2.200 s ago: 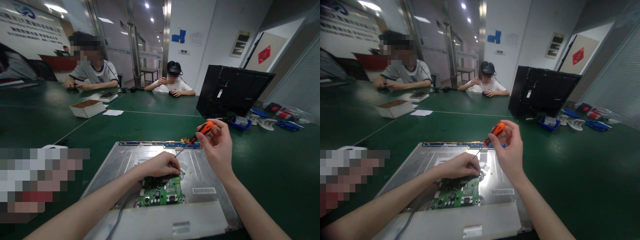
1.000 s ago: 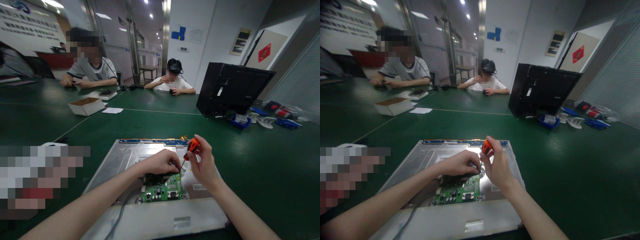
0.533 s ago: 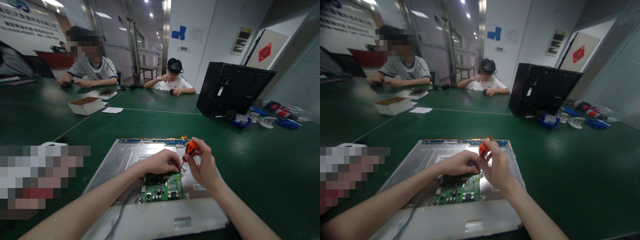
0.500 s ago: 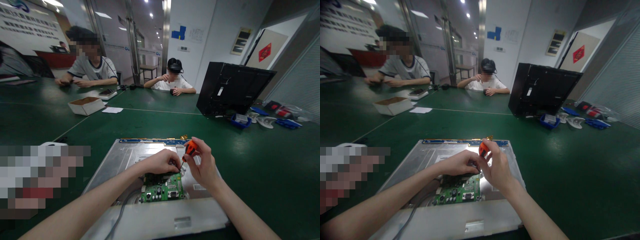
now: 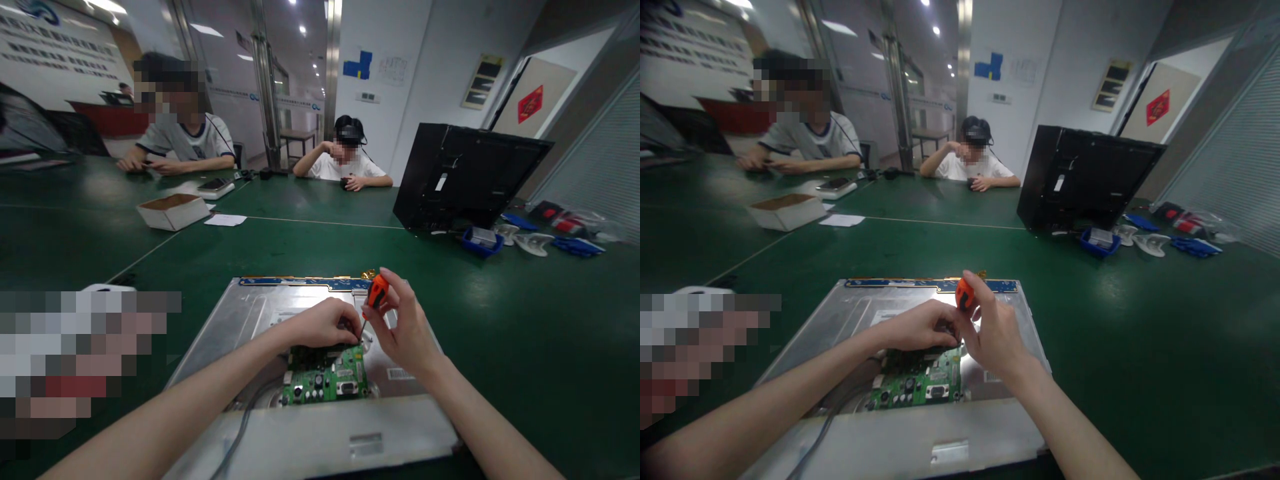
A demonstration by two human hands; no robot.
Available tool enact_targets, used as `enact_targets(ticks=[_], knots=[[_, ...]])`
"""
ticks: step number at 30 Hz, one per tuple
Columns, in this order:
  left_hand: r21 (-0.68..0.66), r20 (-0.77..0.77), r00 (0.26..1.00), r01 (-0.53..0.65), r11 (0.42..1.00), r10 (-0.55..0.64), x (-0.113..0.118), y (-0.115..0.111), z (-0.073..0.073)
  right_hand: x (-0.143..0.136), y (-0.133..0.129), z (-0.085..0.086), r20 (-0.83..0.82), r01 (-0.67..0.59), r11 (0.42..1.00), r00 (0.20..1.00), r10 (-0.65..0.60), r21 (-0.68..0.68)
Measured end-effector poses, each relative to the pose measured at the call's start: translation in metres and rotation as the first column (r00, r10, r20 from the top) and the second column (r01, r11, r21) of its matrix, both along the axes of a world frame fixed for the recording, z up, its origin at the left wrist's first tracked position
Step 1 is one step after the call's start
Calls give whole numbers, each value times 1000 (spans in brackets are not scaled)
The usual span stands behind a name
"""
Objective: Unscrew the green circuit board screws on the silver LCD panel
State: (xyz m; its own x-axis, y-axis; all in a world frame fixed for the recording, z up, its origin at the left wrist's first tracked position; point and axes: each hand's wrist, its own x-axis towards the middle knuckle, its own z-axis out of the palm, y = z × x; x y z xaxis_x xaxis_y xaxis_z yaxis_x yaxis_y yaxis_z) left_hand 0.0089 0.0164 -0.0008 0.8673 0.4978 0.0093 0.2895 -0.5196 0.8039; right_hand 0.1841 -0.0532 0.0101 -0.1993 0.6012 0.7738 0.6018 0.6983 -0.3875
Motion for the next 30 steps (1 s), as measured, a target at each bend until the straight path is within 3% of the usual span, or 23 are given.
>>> enact_targets(ticks=[13, 22, 30], knots=[[10, -14, 1000, 0, 1000, 0, 0, 1, 1, 1, 1, -1, 11, 32, 999, 999, -33, 13], [26, -10, 1000, 9, 1000, -9, 0, 1, 0, -1, -2, -1, -16, -16, 999, 1000, 15, -34], [12, -9, 1000, -7, 1000, 7, 1, 1, -2, -2, 2, 3, 14, 69, 997, 998, -69, 35]])
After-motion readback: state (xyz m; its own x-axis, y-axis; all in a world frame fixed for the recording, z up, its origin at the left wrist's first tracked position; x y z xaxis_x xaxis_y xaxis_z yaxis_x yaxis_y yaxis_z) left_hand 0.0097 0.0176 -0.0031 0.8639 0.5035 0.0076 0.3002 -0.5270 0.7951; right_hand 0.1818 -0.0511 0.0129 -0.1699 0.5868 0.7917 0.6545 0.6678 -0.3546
